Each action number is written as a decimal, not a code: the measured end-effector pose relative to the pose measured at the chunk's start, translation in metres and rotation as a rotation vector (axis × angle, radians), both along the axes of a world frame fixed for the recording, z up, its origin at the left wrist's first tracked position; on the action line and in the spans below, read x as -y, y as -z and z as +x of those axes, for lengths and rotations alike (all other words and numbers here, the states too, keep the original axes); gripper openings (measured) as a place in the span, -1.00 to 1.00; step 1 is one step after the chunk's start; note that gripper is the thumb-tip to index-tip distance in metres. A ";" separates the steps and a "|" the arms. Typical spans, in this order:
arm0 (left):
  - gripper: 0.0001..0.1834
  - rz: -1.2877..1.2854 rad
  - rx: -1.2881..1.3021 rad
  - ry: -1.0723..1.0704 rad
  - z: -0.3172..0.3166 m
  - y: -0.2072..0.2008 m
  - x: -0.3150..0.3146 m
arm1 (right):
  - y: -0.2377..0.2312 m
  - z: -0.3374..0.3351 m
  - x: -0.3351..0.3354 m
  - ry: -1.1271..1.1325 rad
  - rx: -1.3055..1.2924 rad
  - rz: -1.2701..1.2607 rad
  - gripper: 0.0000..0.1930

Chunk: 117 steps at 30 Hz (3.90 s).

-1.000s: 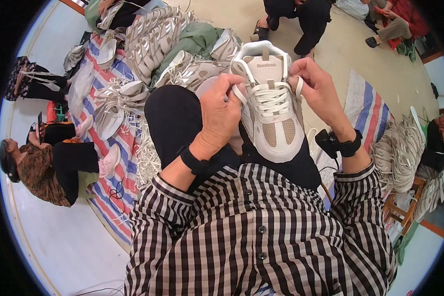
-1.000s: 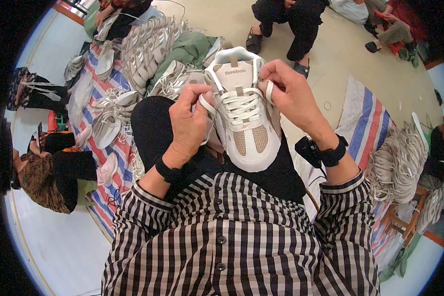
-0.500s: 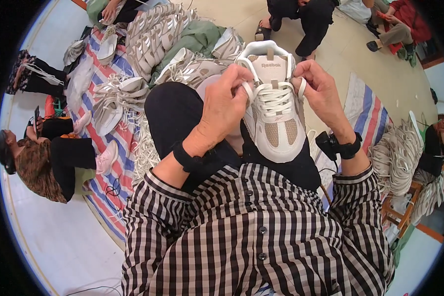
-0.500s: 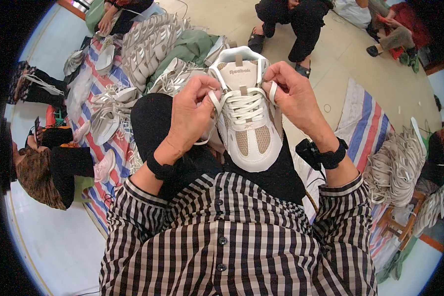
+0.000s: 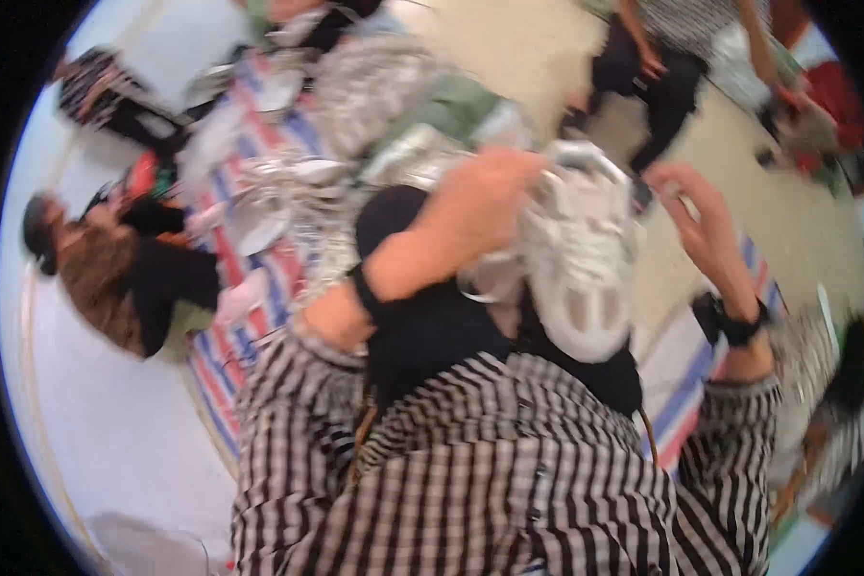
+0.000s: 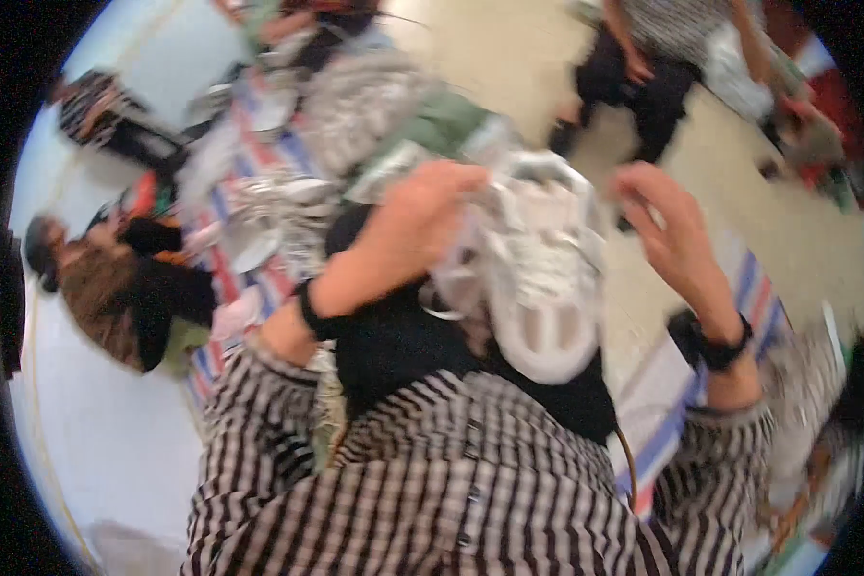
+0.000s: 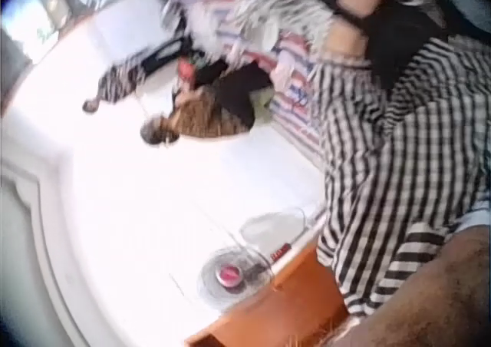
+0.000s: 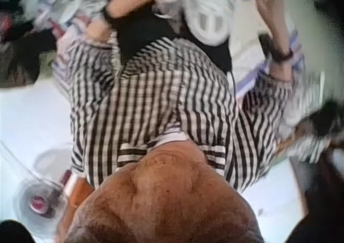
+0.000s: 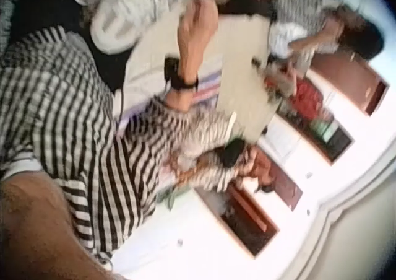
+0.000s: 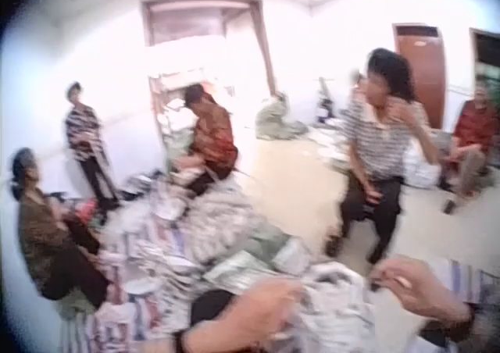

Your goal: Lacing a new sneaker as part of shoe assembly.

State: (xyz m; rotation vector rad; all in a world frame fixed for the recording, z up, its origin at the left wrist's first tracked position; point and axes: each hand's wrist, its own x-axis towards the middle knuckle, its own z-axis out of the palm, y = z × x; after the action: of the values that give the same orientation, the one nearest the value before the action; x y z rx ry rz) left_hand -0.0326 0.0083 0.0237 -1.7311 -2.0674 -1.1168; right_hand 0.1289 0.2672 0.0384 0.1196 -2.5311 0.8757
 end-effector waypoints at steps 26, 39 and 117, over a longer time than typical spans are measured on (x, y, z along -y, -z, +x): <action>-0.86 -0.478 -0.769 0.635 -0.016 0.015 -0.086 | -0.033 -0.026 0.026 -0.542 0.240 0.843 -0.94; -0.73 -0.896 -0.460 0.644 -0.014 0.012 -0.119 | -0.026 -0.039 0.013 -0.460 0.472 0.449 -0.95; -0.74 0.024 0.514 -0.073 0.000 -0.050 -0.048 | 0.028 0.022 0.072 0.153 0.295 -0.223 -0.82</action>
State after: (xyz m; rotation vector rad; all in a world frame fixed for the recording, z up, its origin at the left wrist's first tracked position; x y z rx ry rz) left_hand -0.0326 0.0566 0.0740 -1.4493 -2.3553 -1.6938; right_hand 0.1507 0.1953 0.0101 -0.2898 -2.6402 1.1772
